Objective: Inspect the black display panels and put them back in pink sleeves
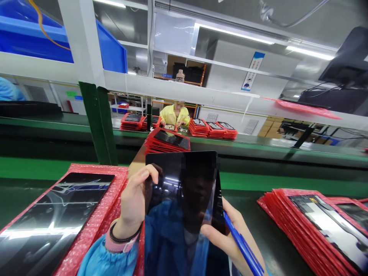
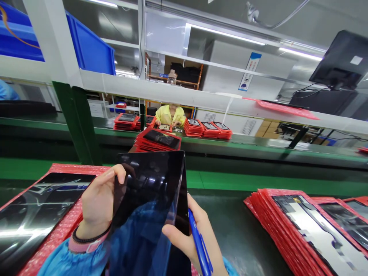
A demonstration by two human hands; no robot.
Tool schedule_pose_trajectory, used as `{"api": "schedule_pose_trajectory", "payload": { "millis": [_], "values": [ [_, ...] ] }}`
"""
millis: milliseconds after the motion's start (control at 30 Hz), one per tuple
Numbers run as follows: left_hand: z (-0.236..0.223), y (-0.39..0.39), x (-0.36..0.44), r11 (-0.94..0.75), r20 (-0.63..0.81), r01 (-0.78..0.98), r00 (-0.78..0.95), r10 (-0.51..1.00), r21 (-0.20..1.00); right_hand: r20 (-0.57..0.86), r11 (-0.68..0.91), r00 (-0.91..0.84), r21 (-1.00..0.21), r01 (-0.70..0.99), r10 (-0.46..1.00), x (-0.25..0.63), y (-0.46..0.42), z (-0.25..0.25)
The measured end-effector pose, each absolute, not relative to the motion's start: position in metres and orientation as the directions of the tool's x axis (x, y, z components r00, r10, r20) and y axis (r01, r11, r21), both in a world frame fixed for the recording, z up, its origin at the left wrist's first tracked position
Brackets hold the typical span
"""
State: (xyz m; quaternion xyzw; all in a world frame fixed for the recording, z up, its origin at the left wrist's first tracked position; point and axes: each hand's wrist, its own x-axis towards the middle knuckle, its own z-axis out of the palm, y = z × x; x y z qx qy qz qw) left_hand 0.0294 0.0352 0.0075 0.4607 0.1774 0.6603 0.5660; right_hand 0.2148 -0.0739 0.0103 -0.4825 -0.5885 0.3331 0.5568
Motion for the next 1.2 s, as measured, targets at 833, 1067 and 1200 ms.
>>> {"api": "schedule_pose_trajectory", "payload": {
  "millis": [833, 1067, 1200],
  "values": [
    [0.002, 0.044, 0.028, -0.662, 0.708, -0.408, -0.052, 0.704, 0.628, 0.916, 0.660, -0.338, 0.117, 0.742, 0.217, 0.232, -0.055, -0.025],
    [-0.001, 0.041, 0.026, -0.684, 0.734, -0.398, -0.038, 0.678, 0.612, 0.922, 0.684, -0.255, -0.015, 0.729, 0.292, 0.229, -0.062, -0.033],
    [-0.006, 0.039, 0.028, -0.712, 0.772, -0.387, -0.001, 0.635, 0.586, 0.961, 0.579, -0.100, -0.071, 0.812, 0.259, 0.223, -0.066, -0.034]
  ]
}}
